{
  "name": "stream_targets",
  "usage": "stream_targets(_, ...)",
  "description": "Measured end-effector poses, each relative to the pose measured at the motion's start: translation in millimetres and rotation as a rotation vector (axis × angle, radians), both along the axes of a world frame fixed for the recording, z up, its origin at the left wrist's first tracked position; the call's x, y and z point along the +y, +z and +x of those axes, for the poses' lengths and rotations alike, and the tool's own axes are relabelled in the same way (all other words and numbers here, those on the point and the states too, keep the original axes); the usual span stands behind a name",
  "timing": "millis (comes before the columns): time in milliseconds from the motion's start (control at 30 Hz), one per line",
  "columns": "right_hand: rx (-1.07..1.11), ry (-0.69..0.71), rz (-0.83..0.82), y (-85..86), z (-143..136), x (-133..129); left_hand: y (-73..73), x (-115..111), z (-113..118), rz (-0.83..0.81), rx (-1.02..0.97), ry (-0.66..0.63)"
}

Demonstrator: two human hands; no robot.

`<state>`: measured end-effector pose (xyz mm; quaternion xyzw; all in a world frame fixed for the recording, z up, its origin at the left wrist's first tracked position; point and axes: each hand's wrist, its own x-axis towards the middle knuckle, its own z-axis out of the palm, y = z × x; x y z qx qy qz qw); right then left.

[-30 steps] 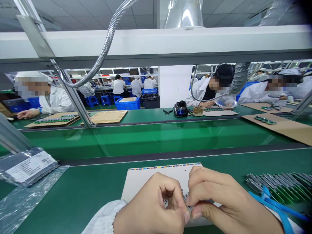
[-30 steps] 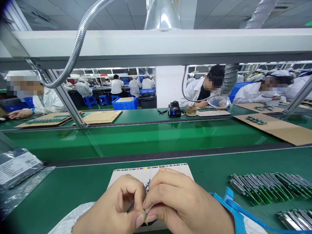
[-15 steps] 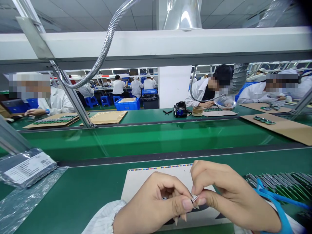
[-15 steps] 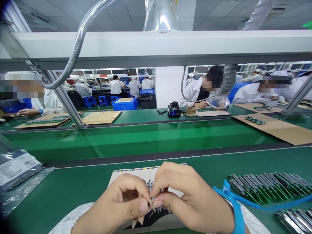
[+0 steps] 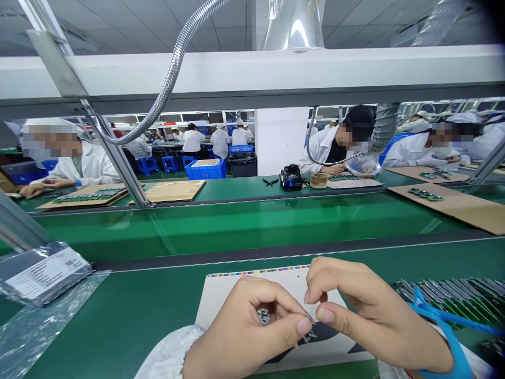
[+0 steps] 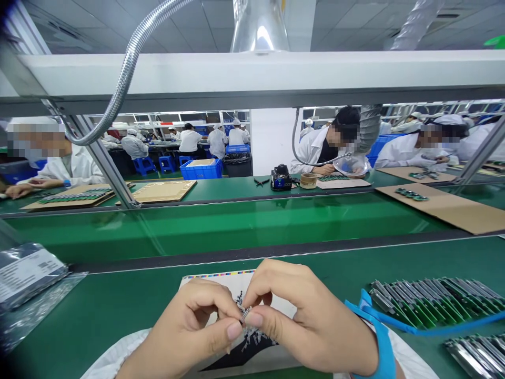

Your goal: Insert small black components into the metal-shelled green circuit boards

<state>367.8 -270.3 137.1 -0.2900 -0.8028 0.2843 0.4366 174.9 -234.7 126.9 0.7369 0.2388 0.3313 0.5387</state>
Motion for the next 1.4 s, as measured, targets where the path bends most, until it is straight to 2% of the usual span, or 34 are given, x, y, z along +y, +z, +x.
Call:
stream_targets(233,-0.006,-0.041,-0.087,-0.9,0,0,4.7,-2,1,0.122,0.038,0.088)
stream_targets(367,-0.054,-0.049,-0.073,-1.8,-1,1,6.8,-2,1,0.157,0.099,0.119)
stream_targets(500,-0.063,-0.103,-0.048,-3.3,-4,7,0.9,9,2,0.162,0.128,0.147)
stream_targets(600,-0.122,-0.213,-0.067,-13.4,-3,21,-16.7,34,3,0.138,0.041,0.197)
stream_targets(667,-0.215,-0.272,-0.103,-28.9,-1,37,-35.8,57,3,0.139,0.038,0.361)
stream_targets(733,-0.299,-0.282,-0.149,-51.5,4,55,-58.6,80,1,0.173,0.119,0.528)
stream_targets(767,-0.345,-0.284,-0.174,-64.5,7,64,-70.4,90,-1,0.19,0.177,0.571)
stream_targets(867,-0.486,-0.329,-0.231,-102.1,17,85,-100.9,113,-7,0.192,0.266,0.591)
stream_targets(933,-0.568,-0.339,-0.254,-120.4,23,92,-114.2,122,-11,0.186,0.308,0.577)
stream_targets(1067,-0.696,-0.319,-0.249,-135.6,25,93,-124.7,130,-12,0.182,0.364,0.555)
stream_targets(1200,-0.75,-0.373,-0.225,-136.0,27,93,-126.4,133,-11,0.178,0.397,0.544)
stream_targets(1400,-0.739,-0.422,-0.22,-136.4,52,102,-126.4,134,-12,0.17,0.416,0.543)
